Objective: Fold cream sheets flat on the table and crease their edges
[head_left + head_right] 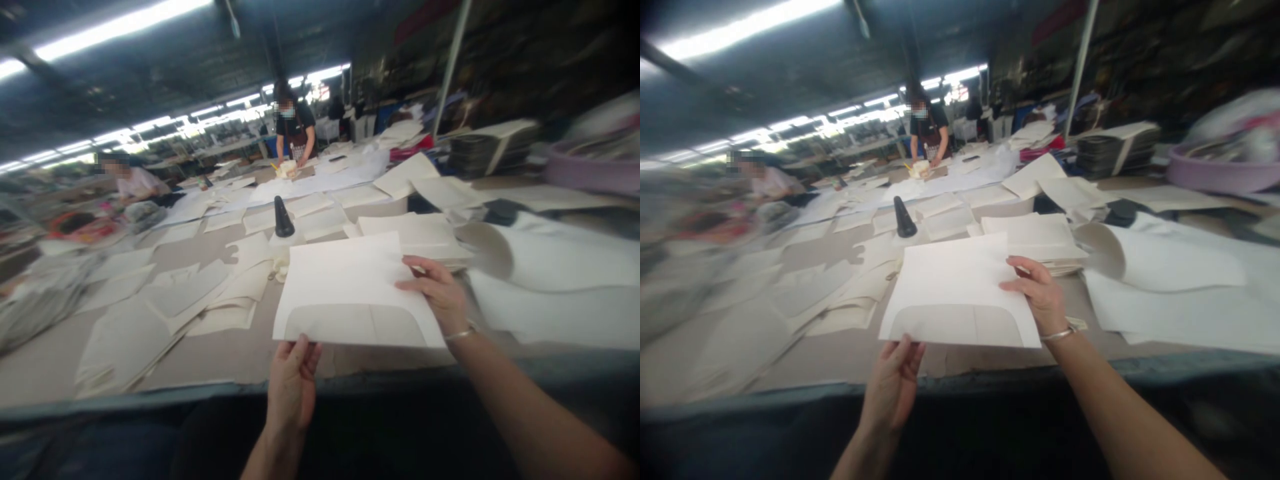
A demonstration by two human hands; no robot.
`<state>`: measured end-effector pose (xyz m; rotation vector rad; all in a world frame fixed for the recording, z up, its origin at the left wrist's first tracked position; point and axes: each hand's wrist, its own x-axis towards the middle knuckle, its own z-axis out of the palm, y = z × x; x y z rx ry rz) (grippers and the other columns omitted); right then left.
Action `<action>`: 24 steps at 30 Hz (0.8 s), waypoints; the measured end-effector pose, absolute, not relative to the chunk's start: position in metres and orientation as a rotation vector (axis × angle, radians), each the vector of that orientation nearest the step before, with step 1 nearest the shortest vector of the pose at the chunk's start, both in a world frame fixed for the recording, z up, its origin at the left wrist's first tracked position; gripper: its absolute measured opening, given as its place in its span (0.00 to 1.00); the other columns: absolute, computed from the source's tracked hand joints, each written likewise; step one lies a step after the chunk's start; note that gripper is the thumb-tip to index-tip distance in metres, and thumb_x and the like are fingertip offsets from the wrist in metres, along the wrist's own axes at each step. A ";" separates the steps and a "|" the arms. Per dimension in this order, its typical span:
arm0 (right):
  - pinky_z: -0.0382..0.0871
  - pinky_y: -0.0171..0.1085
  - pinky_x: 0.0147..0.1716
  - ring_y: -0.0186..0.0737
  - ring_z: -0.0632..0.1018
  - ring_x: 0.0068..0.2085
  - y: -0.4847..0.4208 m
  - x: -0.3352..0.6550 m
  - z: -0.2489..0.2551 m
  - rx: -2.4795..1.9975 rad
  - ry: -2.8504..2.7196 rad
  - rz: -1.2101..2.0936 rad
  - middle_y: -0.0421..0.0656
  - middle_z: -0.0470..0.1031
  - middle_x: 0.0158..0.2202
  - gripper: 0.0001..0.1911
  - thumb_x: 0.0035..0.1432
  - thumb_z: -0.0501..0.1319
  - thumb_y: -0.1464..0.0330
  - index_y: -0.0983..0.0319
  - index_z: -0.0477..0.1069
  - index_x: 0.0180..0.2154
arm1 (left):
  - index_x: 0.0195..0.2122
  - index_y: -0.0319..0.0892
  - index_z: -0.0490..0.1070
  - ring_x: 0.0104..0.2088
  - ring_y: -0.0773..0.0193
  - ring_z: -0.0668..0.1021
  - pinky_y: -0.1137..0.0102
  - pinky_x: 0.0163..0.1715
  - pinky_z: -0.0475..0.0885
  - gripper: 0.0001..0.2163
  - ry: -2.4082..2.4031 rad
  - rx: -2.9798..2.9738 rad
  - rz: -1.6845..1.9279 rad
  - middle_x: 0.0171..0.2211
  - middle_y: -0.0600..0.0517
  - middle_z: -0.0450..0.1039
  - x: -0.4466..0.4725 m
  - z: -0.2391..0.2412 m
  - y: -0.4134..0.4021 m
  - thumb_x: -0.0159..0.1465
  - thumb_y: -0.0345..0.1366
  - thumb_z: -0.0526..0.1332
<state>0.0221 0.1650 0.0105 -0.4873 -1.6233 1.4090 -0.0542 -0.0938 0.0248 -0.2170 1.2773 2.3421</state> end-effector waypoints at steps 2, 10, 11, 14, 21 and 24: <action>0.70 0.49 0.46 0.50 0.73 0.47 0.163 0.022 0.009 -0.488 -1.638 1.375 0.43 0.74 0.42 0.15 0.38 0.71 0.65 0.57 0.75 0.33 | 0.37 0.40 0.72 0.34 0.69 0.76 0.73 0.34 0.76 0.10 1.326 -0.233 2.359 0.35 0.52 0.74 -0.054 0.025 -0.094 0.54 0.27 0.66; 0.66 0.53 0.51 0.50 0.71 0.49 0.161 0.025 -0.002 -0.137 -1.868 1.018 0.42 0.70 0.48 0.04 0.53 0.64 0.66 0.56 0.78 0.28 | 0.36 0.40 0.73 0.30 0.67 0.77 0.71 0.31 0.76 0.15 1.409 -0.174 2.376 0.31 0.53 0.75 -0.057 0.025 -0.098 0.46 0.30 0.71; 0.67 0.53 0.50 0.50 0.71 0.50 0.162 0.025 -0.003 -0.132 -1.882 1.005 0.42 0.70 0.48 0.04 0.53 0.64 0.66 0.55 0.78 0.29 | 0.36 0.40 0.72 0.30 0.67 0.77 0.71 0.31 0.76 0.15 1.413 -0.169 2.373 0.30 0.53 0.75 -0.058 0.025 -0.099 0.47 0.31 0.71; 0.68 0.51 0.49 0.48 0.70 0.50 0.164 0.023 -0.005 -0.106 -1.910 0.973 0.41 0.70 0.48 0.05 0.55 0.63 0.66 0.55 0.78 0.30 | 0.35 0.40 0.73 0.29 0.68 0.77 0.71 0.30 0.77 0.14 1.416 -0.159 2.366 0.30 0.54 0.74 -0.061 0.023 -0.099 0.47 0.30 0.70; 0.70 0.43 0.46 0.43 0.70 0.50 0.162 0.022 0.002 -0.020 -1.912 0.908 0.41 0.70 0.47 0.07 0.57 0.61 0.69 0.54 0.77 0.30 | 0.35 0.41 0.73 0.31 0.67 0.77 0.72 0.29 0.78 0.13 1.453 -0.210 2.351 0.32 0.54 0.74 -0.072 0.017 -0.100 0.47 0.25 0.67; 0.69 0.43 0.47 0.43 0.70 0.50 0.163 0.022 0.004 -0.025 -1.930 0.878 0.42 0.70 0.47 0.07 0.58 0.60 0.68 0.54 0.77 0.31 | 0.37 0.42 0.73 0.31 0.69 0.76 0.73 0.30 0.78 0.14 1.466 -0.181 2.324 0.34 0.55 0.74 -0.074 0.016 -0.100 0.49 0.25 0.66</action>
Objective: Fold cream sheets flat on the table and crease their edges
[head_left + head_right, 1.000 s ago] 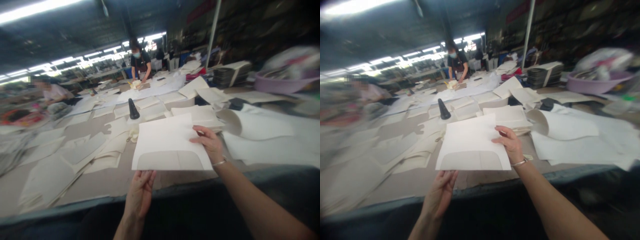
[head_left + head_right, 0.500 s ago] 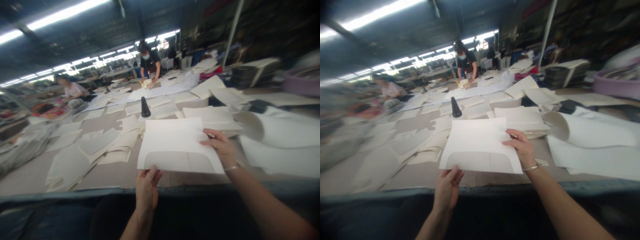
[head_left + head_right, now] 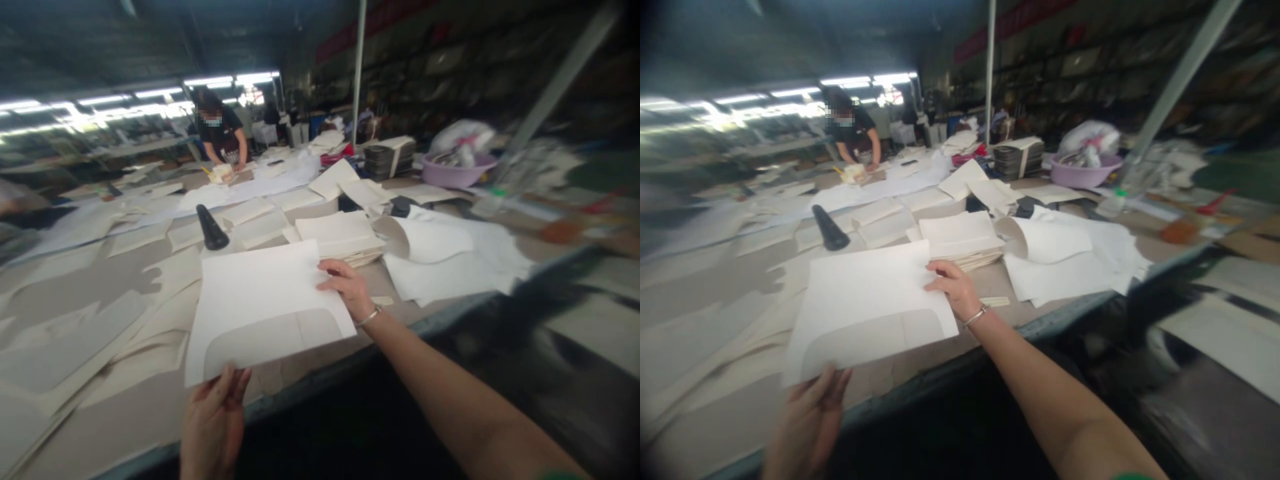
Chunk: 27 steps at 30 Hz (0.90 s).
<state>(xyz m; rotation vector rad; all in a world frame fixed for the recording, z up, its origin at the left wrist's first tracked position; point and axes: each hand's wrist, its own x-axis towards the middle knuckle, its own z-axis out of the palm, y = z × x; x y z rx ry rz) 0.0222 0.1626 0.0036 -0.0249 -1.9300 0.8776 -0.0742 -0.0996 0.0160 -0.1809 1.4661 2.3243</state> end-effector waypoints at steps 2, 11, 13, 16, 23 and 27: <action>0.69 0.43 0.47 0.43 0.70 0.50 0.163 0.023 0.004 -0.021 -1.938 0.864 0.42 0.70 0.46 0.07 0.58 0.60 0.68 0.54 0.77 0.31 | 0.39 0.43 0.73 0.31 0.69 0.76 0.74 0.31 0.77 0.15 1.467 -0.167 2.315 0.35 0.56 0.74 -0.074 0.016 -0.099 0.50 0.25 0.65; 0.66 0.48 0.49 0.45 0.70 0.50 0.168 0.024 0.007 0.038 -1.969 0.801 0.44 0.73 0.45 0.06 0.59 0.59 0.66 0.53 0.76 0.35 | 0.38 0.43 0.73 0.31 0.71 0.76 0.77 0.30 0.76 0.14 1.480 -0.204 2.309 0.35 0.55 0.75 -0.071 0.018 -0.097 0.52 0.21 0.62; 0.66 0.49 0.50 0.46 0.70 0.51 0.167 0.025 0.008 0.029 -1.974 0.809 0.44 0.73 0.45 0.06 0.59 0.60 0.65 0.53 0.76 0.35 | 0.37 0.42 0.73 0.31 0.71 0.76 0.77 0.29 0.76 0.14 1.488 -0.196 2.312 0.34 0.55 0.75 -0.069 0.019 -0.099 0.51 0.21 0.62; 0.65 0.50 0.50 0.46 0.71 0.51 0.165 0.025 0.010 0.057 -1.995 0.855 0.44 0.74 0.43 0.08 0.60 0.58 0.63 0.54 0.76 0.35 | 0.38 0.41 0.73 0.33 0.69 0.77 0.77 0.31 0.76 0.14 1.496 -0.121 2.313 0.36 0.53 0.75 -0.068 0.024 -0.102 0.50 0.24 0.66; 0.69 0.46 0.46 0.46 0.75 0.46 0.160 0.029 0.016 0.138 -2.030 0.966 0.47 0.76 0.41 0.11 0.59 0.58 0.61 0.57 0.74 0.40 | 0.53 0.51 0.63 0.48 0.65 0.74 0.72 0.47 0.69 0.28 1.749 0.136 2.376 0.49 0.52 0.70 -0.080 0.032 -0.116 0.52 0.33 0.68; 0.70 0.45 0.46 0.48 0.76 0.45 0.157 0.031 0.016 0.132 -2.030 1.001 0.47 0.76 0.41 0.11 0.57 0.60 0.61 0.57 0.74 0.40 | 0.50 0.47 0.68 0.50 0.60 0.72 0.71 0.50 0.67 0.24 1.844 0.219 2.419 0.50 0.49 0.71 -0.089 0.035 -0.131 0.51 0.34 0.69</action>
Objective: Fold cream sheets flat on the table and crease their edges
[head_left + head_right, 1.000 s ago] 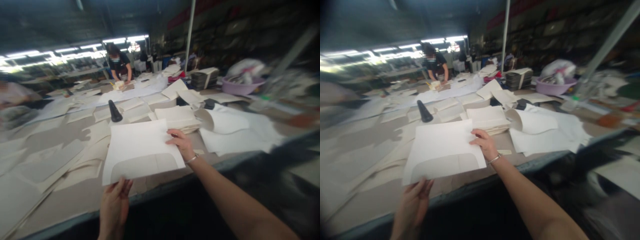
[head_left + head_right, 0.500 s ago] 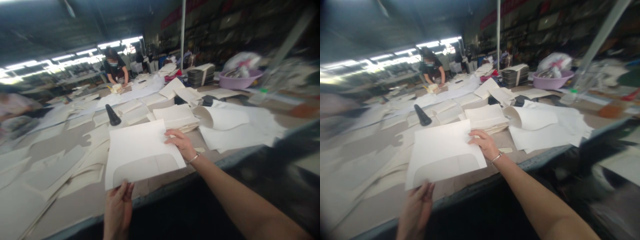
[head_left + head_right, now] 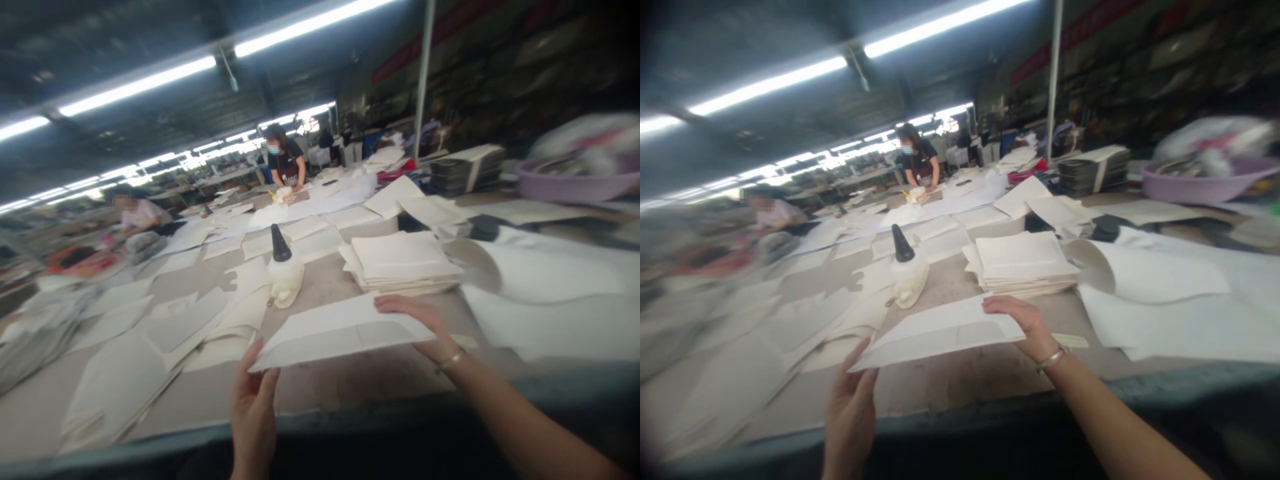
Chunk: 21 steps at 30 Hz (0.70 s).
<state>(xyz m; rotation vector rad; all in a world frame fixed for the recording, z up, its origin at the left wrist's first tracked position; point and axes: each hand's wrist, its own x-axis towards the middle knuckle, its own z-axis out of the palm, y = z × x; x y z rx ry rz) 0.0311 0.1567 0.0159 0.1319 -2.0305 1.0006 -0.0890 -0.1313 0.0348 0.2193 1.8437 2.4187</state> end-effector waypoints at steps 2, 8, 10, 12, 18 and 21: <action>0.70 0.46 0.46 0.48 0.76 0.45 0.156 0.032 0.015 0.094 -2.024 1.018 0.47 0.76 0.42 0.11 0.58 0.58 0.60 0.57 0.75 0.39 | 0.43 0.44 0.73 0.54 0.57 0.70 0.68 0.52 0.65 0.18 1.845 0.261 2.454 0.50 0.47 0.71 -0.089 0.040 -0.137 0.50 0.33 0.69; 0.70 0.46 0.47 0.48 0.76 0.45 0.154 0.032 0.012 0.028 -1.994 1.014 0.45 0.76 0.43 0.09 0.59 0.58 0.63 0.55 0.75 0.39 | 0.36 0.43 0.76 0.56 0.53 0.67 0.65 0.54 0.63 0.13 1.898 0.420 2.456 0.50 0.46 0.71 -0.084 0.059 -0.139 0.49 0.36 0.69; 0.69 0.46 0.48 0.48 0.76 0.45 0.154 0.032 0.011 0.023 -1.989 1.010 0.45 0.76 0.43 0.09 0.59 0.58 0.64 0.55 0.75 0.39 | 0.37 0.42 0.76 0.55 0.54 0.68 0.66 0.53 0.63 0.13 1.966 0.486 2.424 0.50 0.45 0.70 -0.083 0.062 -0.138 0.49 0.37 0.68; 0.69 0.46 0.47 0.48 0.76 0.45 0.154 0.032 0.010 0.020 -1.985 1.006 0.44 0.76 0.43 0.09 0.59 0.57 0.64 0.55 0.75 0.39 | 0.36 0.43 0.76 0.53 0.54 0.69 0.65 0.53 0.63 0.12 2.020 0.534 2.429 0.49 0.45 0.71 -0.082 0.064 -0.136 0.50 0.38 0.68; 0.73 0.45 0.40 0.48 0.78 0.38 0.154 0.032 0.015 -0.096 -2.048 0.923 0.43 0.78 0.37 0.10 0.57 0.58 0.61 0.55 0.76 0.36 | 0.31 0.45 0.78 0.43 0.57 0.73 0.68 0.48 0.66 0.06 2.339 0.776 2.314 0.38 0.47 0.75 -0.083 0.078 -0.141 0.52 0.38 0.66; 0.74 0.40 0.29 0.46 0.77 0.29 0.150 0.034 0.024 -0.236 -2.153 0.996 0.41 0.78 0.29 0.10 0.55 0.59 0.59 0.56 0.76 0.32 | 0.29 0.46 0.78 0.36 0.59 0.74 0.70 0.40 0.68 0.06 2.567 0.785 2.034 0.30 0.50 0.75 -0.096 0.085 -0.151 0.52 0.40 0.66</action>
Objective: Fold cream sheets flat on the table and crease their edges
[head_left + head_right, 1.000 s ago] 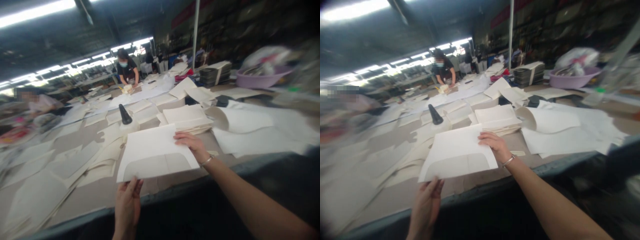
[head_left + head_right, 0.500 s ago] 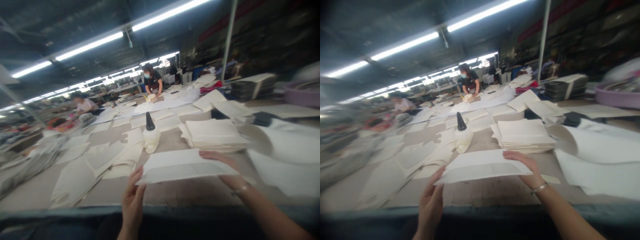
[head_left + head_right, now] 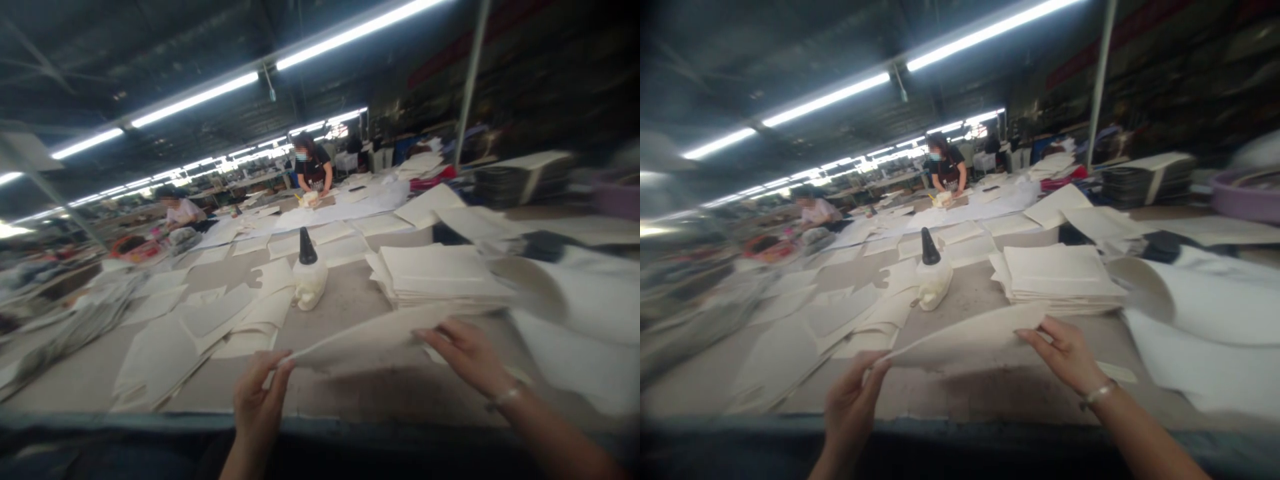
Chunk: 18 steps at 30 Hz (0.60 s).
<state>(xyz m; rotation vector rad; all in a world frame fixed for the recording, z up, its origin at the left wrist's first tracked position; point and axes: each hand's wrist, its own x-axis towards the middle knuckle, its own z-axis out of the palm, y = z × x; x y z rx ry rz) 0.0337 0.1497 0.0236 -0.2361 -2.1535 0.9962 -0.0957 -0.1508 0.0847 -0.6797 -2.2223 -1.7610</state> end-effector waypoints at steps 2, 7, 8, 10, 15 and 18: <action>0.73 0.39 0.29 0.45 0.77 0.31 0.147 0.032 0.026 -0.315 -2.214 1.150 0.41 0.78 0.32 0.12 0.56 0.59 0.58 0.57 0.75 0.37 | 0.32 0.44 0.78 0.30 0.62 0.73 0.72 0.32 0.68 0.10 -2.395 -0.576 -1.774 0.27 0.51 0.74 -0.110 0.081 -0.155 0.50 0.43 0.67; 0.71 0.43 0.40 0.47 0.76 0.41 0.149 0.012 -0.004 -0.485 -2.383 1.420 0.44 0.76 0.41 0.22 0.58 0.56 0.62 0.61 0.66 0.53 | 0.39 0.39 0.75 0.19 0.70 0.65 0.75 0.19 0.59 0.22 -2.778 -0.458 -1.901 0.18 0.57 0.66 -0.151 0.031 -0.145 0.50 0.51 0.63; 0.70 0.45 0.43 0.47 0.76 0.41 0.149 0.007 -0.013 -0.556 -2.441 1.342 0.45 0.76 0.41 0.22 0.57 0.56 0.64 0.61 0.65 0.54 | 0.37 0.38 0.75 0.19 0.69 0.65 0.74 0.18 0.60 0.22 -2.833 -0.470 -1.892 0.19 0.56 0.67 -0.156 0.018 -0.141 0.49 0.51 0.63; 0.65 0.50 0.49 0.51 0.72 0.48 0.146 0.001 -0.029 -0.629 -2.555 1.049 0.49 0.73 0.46 0.24 0.55 0.57 0.68 0.63 0.64 0.55 | 0.34 0.37 0.75 0.20 0.68 0.68 0.73 0.19 0.62 0.22 -2.917 -0.480 -1.851 0.21 0.53 0.70 -0.165 -0.006 -0.135 0.47 0.50 0.63; 0.56 0.47 0.57 0.50 0.60 0.59 0.109 0.008 -0.029 -0.031 -2.775 0.810 0.52 0.59 0.59 0.31 0.54 0.63 0.64 0.62 0.59 0.59 | 0.31 0.38 0.75 0.21 0.65 0.70 0.71 0.21 0.65 0.17 -3.065 -0.459 -1.596 0.21 0.53 0.72 -0.177 -0.034 -0.135 0.47 0.47 0.62; 0.59 0.43 0.55 0.47 0.62 0.57 0.077 0.015 -0.017 0.479 -2.863 0.936 0.51 0.58 0.59 0.36 0.52 0.65 0.60 0.60 0.56 0.60 | 0.32 0.41 0.75 0.22 0.64 0.71 0.70 0.25 0.65 0.16 -3.098 -0.480 -1.445 0.22 0.53 0.73 -0.184 -0.038 -0.137 0.49 0.47 0.61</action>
